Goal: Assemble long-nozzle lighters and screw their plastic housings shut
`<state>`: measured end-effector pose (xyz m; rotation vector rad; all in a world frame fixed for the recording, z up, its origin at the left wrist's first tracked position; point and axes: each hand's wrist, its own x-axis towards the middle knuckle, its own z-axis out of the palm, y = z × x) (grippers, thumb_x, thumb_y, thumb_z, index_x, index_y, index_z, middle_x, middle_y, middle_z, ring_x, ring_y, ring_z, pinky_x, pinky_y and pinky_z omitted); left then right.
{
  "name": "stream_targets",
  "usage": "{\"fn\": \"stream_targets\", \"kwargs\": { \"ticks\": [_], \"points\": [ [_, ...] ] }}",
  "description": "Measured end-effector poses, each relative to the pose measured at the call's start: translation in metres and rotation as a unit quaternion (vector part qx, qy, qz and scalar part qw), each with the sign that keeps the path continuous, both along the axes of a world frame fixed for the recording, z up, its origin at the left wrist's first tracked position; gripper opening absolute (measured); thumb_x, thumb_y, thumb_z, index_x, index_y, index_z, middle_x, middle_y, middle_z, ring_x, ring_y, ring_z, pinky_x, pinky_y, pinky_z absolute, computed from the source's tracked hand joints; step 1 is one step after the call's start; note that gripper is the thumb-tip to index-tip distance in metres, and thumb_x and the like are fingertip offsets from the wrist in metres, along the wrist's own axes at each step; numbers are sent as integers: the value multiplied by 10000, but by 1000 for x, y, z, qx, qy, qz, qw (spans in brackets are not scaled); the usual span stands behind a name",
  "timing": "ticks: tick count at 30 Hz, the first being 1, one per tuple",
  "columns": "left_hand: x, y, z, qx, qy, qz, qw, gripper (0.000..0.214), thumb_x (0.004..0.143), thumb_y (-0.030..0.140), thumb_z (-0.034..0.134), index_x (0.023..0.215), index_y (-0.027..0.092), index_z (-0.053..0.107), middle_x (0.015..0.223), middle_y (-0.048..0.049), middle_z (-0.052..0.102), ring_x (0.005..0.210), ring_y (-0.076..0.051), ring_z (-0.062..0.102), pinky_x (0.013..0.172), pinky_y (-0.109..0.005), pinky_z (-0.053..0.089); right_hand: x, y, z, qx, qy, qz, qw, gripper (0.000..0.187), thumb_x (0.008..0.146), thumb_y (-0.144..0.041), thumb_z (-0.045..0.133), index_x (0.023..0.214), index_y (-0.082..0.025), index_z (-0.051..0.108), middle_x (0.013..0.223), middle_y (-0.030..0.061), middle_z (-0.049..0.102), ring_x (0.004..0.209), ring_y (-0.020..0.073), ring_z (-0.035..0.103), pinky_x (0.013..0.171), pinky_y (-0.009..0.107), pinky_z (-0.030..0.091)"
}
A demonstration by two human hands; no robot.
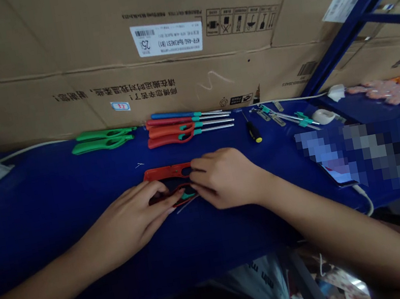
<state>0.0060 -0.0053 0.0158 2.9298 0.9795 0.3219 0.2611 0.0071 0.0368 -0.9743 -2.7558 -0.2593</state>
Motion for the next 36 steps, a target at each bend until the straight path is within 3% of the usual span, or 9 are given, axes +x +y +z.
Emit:
{"fn": "stream_targets", "kwargs": {
  "ticks": [4, 8, 14, 18, 23, 27, 29, 32, 36],
  "points": [
    [-3, 1, 2, 18, 35, -17, 999, 378, 997, 202, 517, 1357, 278, 602, 1021, -62, 617, 910, -234, 611, 793, -379, 525, 23, 19, 4, 47, 28, -210, 976, 258, 972, -296, 480, 973, -171, 706, 951, 100, 687, 884, 229, 629, 663, 312, 411],
    [-7, 2, 0, 32, 56, -29, 998, 482, 963, 142, 527, 1427, 273, 534, 1111, -80, 617, 981, -254, 607, 829, -387, 526, 67, 46, 4, -1, 22, -439, 898, 274, 912, -238, 510, 1091, -177, 707, 1122, 143, 666, 931, 278, 647, 709, 346, 470],
    [-9, 3, -6, 38, 65, -34, 997, 590, 930, 66, 500, 1481, 273, 463, 1189, -96, 604, 1053, -272, 590, 876, -409, 525, 130, 73, -3, -73, 44, -600, 796, 422, 803, -137, 632, 1224, -130, 666, 1245, 228, 584, 1119, 360, 604, 863, 407, 483],
    [-8, 3, -3, 24, 49, -28, 998, 499, 975, 124, 480, 1452, 272, 508, 1183, -100, 598, 993, -249, 605, 864, -407, 537, 143, 78, -10, -83, 58, -620, 778, 404, 848, -214, 631, 1232, -88, 632, 1216, 262, 589, 1096, 353, 611, 849, 410, 483],
    [-8, 8, -7, 13, 7, -34, 999, 450, 1016, 207, 460, 1457, 288, 503, 1216, -100, 599, 1037, -257, 601, 882, -427, 536, 144, 79, -13, -86, 80, -647, 753, 451, 811, -190, 662, 1255, -135, 601, 1153, 222, 669, 1043, 332, 673, 816, 392, 515],
    [-8, 12, -13, -2, -39, -31, 999, 452, 1035, 278, 462, 1487, 278, 462, 1241, -92, 617, 1099, -250, 600, 946, -433, 521, 142, 76, 0, -87, 85, -658, 744, 428, 733, -117, 677, 1150, -22, 652, 1044, 286, 698, 964, 392, 699, 752, 422, 534],
    [-8, 12, -14, -10, -60, -21, 998, 453, 1036, 320, 467, 1486, 262, 465, 1264, -92, 624, 1132, -255, 599, 979, -444, 515, 135, 73, 8, -66, 95, -631, 767, 326, 742, -76, 622, 1055, -25, 701, 1021, 271, 710, 970, 375, 702, 784, 407, 537],
    [-6, 11, -13, -14, -99, -2, 995, 453, 1038, 356, 466, 1470, 223, 487, 1331, -102, 615, 1213, -265, 577, 1046, -453, 491, 112, 67, 15, 5, 131, -541, 831, 334, 815, -62, 516, 1069, -88, 731, 1106, 195, 712, 1040, 289, 685, 908, 339, 512],
    [-3, 11, -11, -14, -127, 9, 992, 425, 1040, 343, 461, 1436, 203, 524, 1335, -95, 626, 1234, -251, 572, 1056, -431, 492, 82, 63, 6, 32, 162, -429, 888, 265, 804, -109, 543, 956, -138, 758, 1041, 138, 713, 924, 255, 680, 867, 322, 517]
  ]
}}
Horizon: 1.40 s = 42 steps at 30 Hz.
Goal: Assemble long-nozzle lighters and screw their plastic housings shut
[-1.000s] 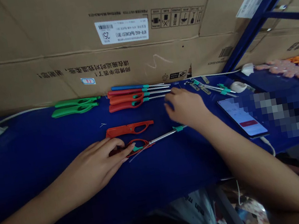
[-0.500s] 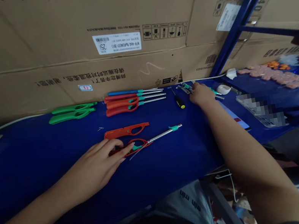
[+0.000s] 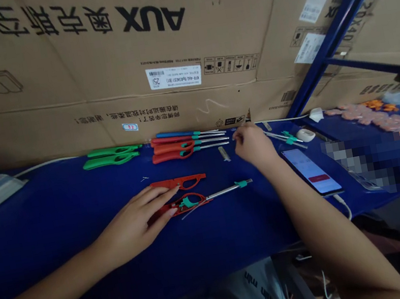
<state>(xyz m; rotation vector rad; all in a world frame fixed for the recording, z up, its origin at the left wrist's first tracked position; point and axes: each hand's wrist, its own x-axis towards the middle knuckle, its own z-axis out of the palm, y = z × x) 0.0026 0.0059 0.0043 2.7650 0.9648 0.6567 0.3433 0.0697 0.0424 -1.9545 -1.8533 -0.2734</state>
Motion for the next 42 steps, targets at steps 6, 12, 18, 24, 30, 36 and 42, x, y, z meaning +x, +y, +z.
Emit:
{"fn": "stream_targets", "kwargs": {
  "ticks": [6, 12, 18, 24, 30, 36, 42],
  "points": [
    [1, 3, 1, -22, -15, 10, 1000, 361, 997, 323, 531, 1332, 221, 618, 1220, -78, 663, 1143, -234, 609, 984, -395, 526, 0, 4, -16, 19, 50, 128, 990, 251, 814, -142, 550, 994, -150, 725, 929, 102, 668, 813, 218, 637, 767, 330, 521],
    [-2, 0, 13, -18, 19, 49, 998, 308, 898, 389, 631, 1150, 228, 705, 1069, -59, 708, 1018, -265, 657, 927, -421, 542, -31, 3, -36, -61, 41, 328, 942, 231, 908, -211, 593, 1125, -185, 665, 1168, 126, 637, 1114, 267, 591, 1005, 443, 465],
    [-2, -2, 10, -47, -7, 46, 998, 284, 921, 370, 614, 1163, 245, 697, 1117, -52, 706, 1067, -259, 654, 975, -428, 523, -43, 1, -40, -74, 75, 271, 957, 52, 898, -208, 642, 912, -158, 634, 907, 71, 632, 808, 187, 594, 750, 328, 493],
    [7, -3, 3, -99, -185, 69, 975, 401, 945, 408, 634, 1315, 254, 650, 1268, -59, 693, 1183, -242, 623, 1062, -408, 479, -77, -33, -17, -115, 326, 388, 855, 180, 923, -351, 645, 962, -176, 625, 866, 21, 644, 726, 131, 581, 684, 271, 477],
    [18, -7, 1, -193, -316, 52, 928, 211, 931, 393, 660, 1004, 237, 782, 1230, -62, 729, 1138, -229, 669, 1025, -347, 514, -117, -66, -21, -92, 355, 460, 809, 99, 915, -273, 661, 921, -178, 632, 883, 25, 597, 701, 109, 533, 624, 242, 445],
    [10, 1, 1, -283, -352, 92, 887, 305, 960, 424, 582, 1074, 179, 723, 1164, -90, 744, 1120, -236, 682, 1035, -359, 505, -104, -66, -21, -127, 225, 476, 841, 249, 847, -148, 671, 1081, -199, 604, 1010, 37, 580, 729, 108, 524, 671, 242, 477],
    [2, 3, 7, -296, -287, 88, 907, 327, 1007, 416, 474, 947, 174, 686, 984, -64, 736, 1086, -218, 662, 1032, -356, 477, -94, -71, -12, -189, 34, 525, 829, 168, 887, -168, 624, 1039, -223, 668, 1169, 54, 585, 912, 156, 633, 799, 288, 519]
  ]
}}
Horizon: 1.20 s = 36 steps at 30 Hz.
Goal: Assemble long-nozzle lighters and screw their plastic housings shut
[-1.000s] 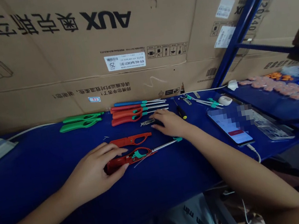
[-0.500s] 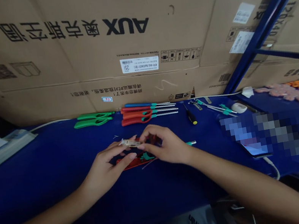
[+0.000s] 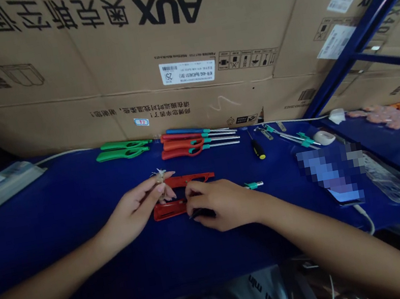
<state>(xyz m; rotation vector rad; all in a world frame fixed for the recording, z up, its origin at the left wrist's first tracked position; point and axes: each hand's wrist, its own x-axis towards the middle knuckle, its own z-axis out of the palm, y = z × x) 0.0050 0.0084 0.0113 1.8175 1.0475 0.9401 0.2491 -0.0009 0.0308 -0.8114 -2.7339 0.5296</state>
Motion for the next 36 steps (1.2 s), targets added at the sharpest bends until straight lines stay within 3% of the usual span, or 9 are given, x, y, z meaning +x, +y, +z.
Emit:
{"fn": "stream_targets", "kwargs": {
  "ticks": [4, 7, 11, 14, 18, 27, 36],
  "points": [
    [0, -1, 2, -48, -8, -44, 998, 299, 1011, 420, 476, 1123, 178, 610, 908, -39, 716, 784, -153, 645, 776, -290, 533, -1, 3, 1, -33, 43, -12, 998, 121, 939, -163, 571, 984, -206, 674, 1125, 63, 610, 928, 158, 635, 831, 297, 519],
    [-2, 1, 7, -93, 15, -85, 992, 317, 995, 451, 495, 1083, 167, 607, 850, -29, 690, 649, -118, 553, 620, -244, 480, -2, 7, -2, -110, 125, -57, 984, 90, 930, -153, 576, 929, -184, 661, 950, 45, 642, 804, 131, 619, 741, 263, 517],
    [-4, 3, 14, -202, 23, -110, 973, 369, 959, 516, 511, 906, 159, 590, 695, 12, 592, 494, -79, 425, 438, -197, 325, -3, 15, -10, -293, 198, -154, 923, 132, 921, -303, 628, 932, -172, 616, 673, -36, 582, 510, 73, 513, 456, 189, 446],
    [-4, 3, 13, -253, 7, -122, 960, 389, 929, 547, 544, 887, 163, 592, 600, 53, 488, 449, -69, 364, 394, -181, 237, -1, 19, -15, -384, 227, -164, 880, 259, 873, -397, 691, 943, -163, 605, 628, -59, 553, 467, 65, 508, 369, 170, 451],
    [-3, 3, 9, -269, 9, -135, 954, 410, 916, 568, 564, 843, 165, 594, 574, 61, 443, 441, -64, 341, 381, -172, 210, 0, 21, -17, -400, 252, -139, 870, 304, 846, -417, 732, 931, -140, 641, 607, -56, 571, 468, 58, 533, 385, 164, 491],
    [-2, 4, 7, -269, 48, -135, 953, 414, 928, 544, 541, 760, 168, 575, 588, 34, 561, 359, -51, 386, 325, -167, 236, 2, 23, -20, -391, 261, -111, 876, 285, 847, -394, 738, 938, -126, 711, 610, -41, 605, 464, 55, 557, 394, 160, 514],
    [-3, 5, 4, -272, 53, -135, 951, 418, 938, 539, 529, 827, 151, 636, 595, 21, 572, 374, -52, 390, 326, -161, 240, 3, 23, -18, -395, 246, -117, 877, 248, 856, -355, 725, 933, -121, 701, 559, -56, 577, 435, 52, 545, 398, 155, 506]
  ]
}}
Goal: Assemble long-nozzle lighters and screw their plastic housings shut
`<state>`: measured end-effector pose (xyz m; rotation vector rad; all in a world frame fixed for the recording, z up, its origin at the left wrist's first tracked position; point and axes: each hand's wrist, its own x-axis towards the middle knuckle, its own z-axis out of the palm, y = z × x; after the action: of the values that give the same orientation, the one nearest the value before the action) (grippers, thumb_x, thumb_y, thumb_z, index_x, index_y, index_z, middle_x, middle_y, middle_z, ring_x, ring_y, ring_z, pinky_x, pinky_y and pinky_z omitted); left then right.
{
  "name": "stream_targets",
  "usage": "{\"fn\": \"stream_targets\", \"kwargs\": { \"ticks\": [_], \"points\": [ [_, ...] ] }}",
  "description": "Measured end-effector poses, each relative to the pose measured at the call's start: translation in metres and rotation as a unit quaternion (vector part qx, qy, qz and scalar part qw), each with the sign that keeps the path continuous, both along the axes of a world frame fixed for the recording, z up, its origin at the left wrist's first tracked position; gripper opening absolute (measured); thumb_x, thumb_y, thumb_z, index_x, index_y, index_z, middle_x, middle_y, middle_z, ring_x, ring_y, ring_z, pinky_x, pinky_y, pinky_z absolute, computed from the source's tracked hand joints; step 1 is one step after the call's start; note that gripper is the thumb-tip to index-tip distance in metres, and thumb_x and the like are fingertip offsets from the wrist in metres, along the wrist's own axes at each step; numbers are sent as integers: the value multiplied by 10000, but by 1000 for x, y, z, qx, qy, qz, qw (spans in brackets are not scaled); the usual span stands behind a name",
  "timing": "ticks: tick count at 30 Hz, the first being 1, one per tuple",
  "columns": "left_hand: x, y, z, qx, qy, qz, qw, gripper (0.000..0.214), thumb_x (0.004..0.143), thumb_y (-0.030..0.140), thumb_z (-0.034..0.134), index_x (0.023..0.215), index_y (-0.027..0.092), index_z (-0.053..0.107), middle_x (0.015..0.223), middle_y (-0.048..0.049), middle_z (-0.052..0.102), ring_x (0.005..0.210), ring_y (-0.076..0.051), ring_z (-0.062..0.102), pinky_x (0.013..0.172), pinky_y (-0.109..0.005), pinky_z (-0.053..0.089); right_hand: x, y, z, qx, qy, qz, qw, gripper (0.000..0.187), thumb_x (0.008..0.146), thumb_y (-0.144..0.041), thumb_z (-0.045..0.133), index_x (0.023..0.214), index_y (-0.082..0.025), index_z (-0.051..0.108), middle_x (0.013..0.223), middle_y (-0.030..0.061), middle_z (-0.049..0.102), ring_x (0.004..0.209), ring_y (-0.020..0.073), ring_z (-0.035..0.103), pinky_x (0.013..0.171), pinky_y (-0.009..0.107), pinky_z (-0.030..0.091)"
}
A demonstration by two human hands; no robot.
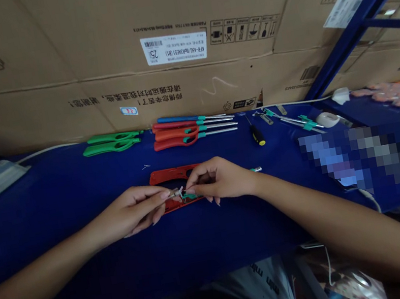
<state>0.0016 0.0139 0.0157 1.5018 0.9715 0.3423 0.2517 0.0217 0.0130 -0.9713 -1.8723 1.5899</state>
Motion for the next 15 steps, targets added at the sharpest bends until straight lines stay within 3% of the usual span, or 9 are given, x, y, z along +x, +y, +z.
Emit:
{"fn": "stream_targets", "kwargs": {
  "ticks": [15],
  "points": [
    [2, -2, -1, 22, 16, -7, 1000, 420, 952, 517, 509, 916, 143, 695, 592, 20, 555, 415, -67, 393, 375, -178, 274, -1, 0, -1, 22, -15, -6, 1000, 234, 877, -367, 702, 920, -137, 699, 585, -51, 561, 447, 54, 523, 377, 162, 483]
  ]
}}
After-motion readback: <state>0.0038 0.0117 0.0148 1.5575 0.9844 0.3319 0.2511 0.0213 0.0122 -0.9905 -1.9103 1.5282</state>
